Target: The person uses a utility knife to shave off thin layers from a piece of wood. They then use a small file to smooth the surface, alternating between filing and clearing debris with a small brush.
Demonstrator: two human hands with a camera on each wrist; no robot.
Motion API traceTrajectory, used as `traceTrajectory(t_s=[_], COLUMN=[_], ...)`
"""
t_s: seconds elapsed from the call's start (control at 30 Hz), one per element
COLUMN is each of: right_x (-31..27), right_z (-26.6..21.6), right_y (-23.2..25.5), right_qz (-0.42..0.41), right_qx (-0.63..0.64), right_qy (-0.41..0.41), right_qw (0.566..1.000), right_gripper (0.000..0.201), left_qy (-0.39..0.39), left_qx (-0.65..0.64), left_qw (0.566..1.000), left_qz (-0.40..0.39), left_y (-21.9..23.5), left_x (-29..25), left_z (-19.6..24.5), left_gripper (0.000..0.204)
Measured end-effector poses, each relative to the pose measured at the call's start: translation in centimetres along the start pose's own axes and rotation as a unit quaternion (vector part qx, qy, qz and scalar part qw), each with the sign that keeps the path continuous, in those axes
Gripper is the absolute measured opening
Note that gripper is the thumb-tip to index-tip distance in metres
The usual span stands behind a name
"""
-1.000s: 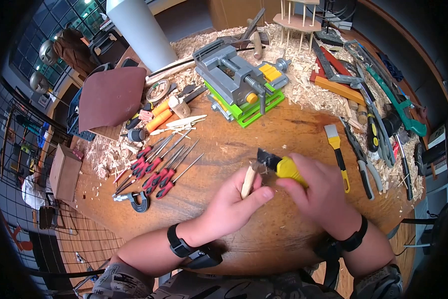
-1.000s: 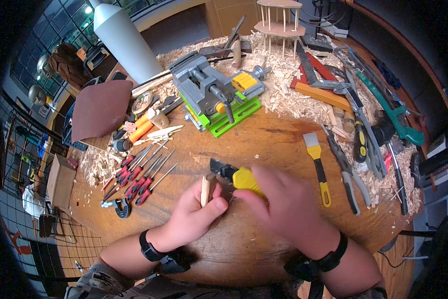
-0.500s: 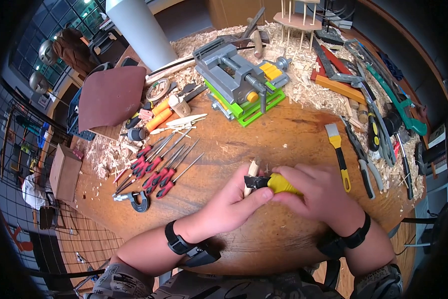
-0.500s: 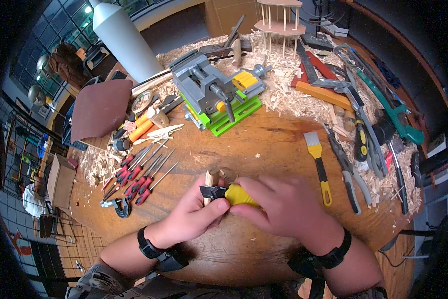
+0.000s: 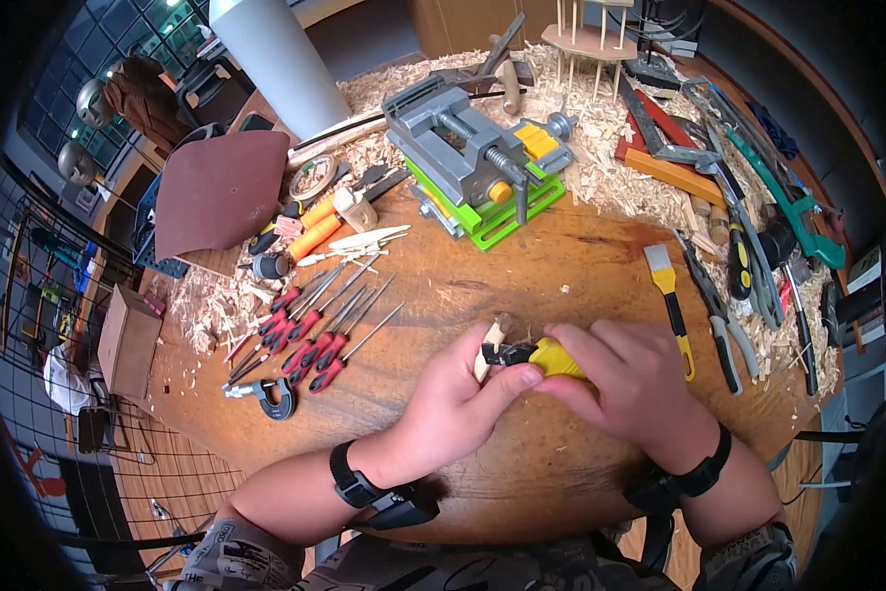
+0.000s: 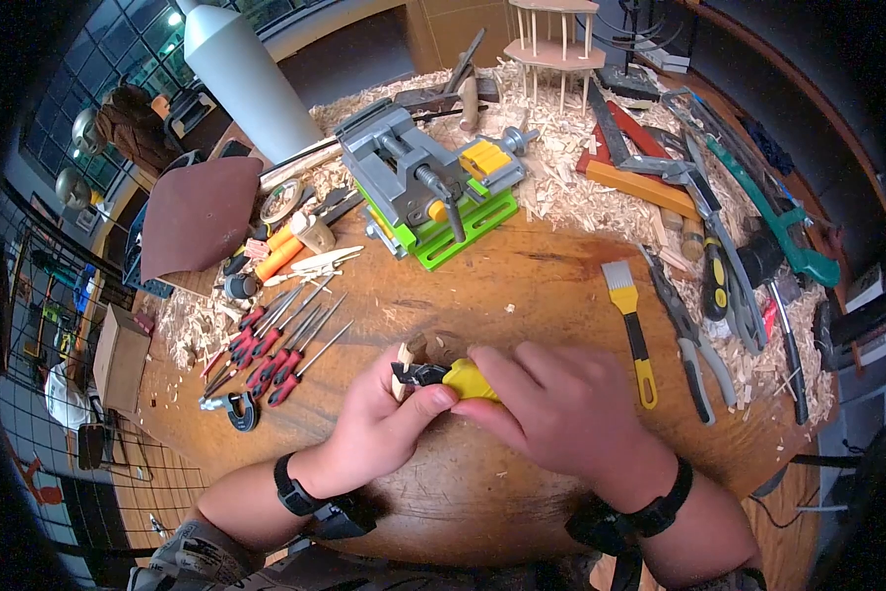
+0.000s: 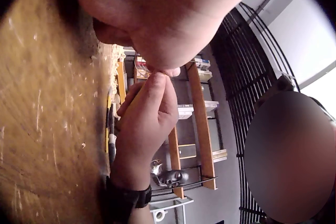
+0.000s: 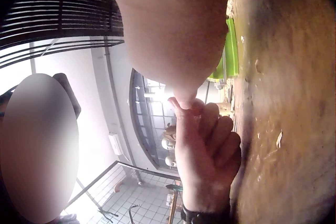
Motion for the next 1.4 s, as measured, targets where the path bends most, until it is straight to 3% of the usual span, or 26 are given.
traceTrajectory(t_s=[0.27,0.37,0.47,0.53,0.57,0.63,0.83,1.17,1.4], right_x=[-0.2,-0.4,-0.7,-0.4,-0.4,-0.3,-0.1,0.0,-0.3], right_z=[0.1,0.8,1.5,1.4,1.5,0.9,0.7,0.2,0.5], right_y=[-0.4,-0.3,0.1,-0.1,0.1,-0.8,-0.3,0.1,0.2], right_qz=[0.017,0.059,0.074,0.034,0.034,-0.052,-0.004,-0.017,0.027], right_qx=[0.010,0.051,0.081,0.095,0.095,0.084,0.079,0.030,0.019], right_qy=[-0.043,-0.075,-0.066,-0.031,-0.031,0.000,-0.006,-0.003,-0.039], right_qw=[0.999,0.994,0.992,0.994,0.994,0.995,0.997,0.999,0.999], right_gripper=[0.041,0.043,0.042,0.041,0.041,0.041,0.042,0.039,0.042], left_qy=[-0.015,0.016,-0.005,0.062,0.062,0.063,0.050,0.036,0.036], left_qx=[0.015,0.003,-0.079,-0.169,-0.169,-0.170,-0.062,-0.028,0.001], left_qw=[1.000,1.000,0.997,0.981,0.981,0.979,0.991,0.996,0.999], left_qz=[0.020,0.007,-0.020,-0.078,-0.079,-0.095,-0.106,-0.073,-0.040], left_y=[0.5,0.0,0.0,-0.6,-0.6,-0.9,-0.8,-0.4,-0.2], left_x=[0.3,0.1,-0.1,-0.3,-0.3,-0.3,-0.3,0.1,0.0], left_z=[0.0,-0.2,-1.3,-1.9,-1.7,-1.2,-0.4,-0.7,0.1], left_gripper=[0.017,0.016,0.016,0.021,0.021,0.026,0.026,0.017,0.015])
Point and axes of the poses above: each hand's wrist, its own x-axis towards the middle knuckle, its own y-axis out of the back of the hand, z = x × y, the point moved 8 cm from there along x, towards the middle knuckle, and after that the axes turned 6 degrees about -z, right-handed, at the moved point
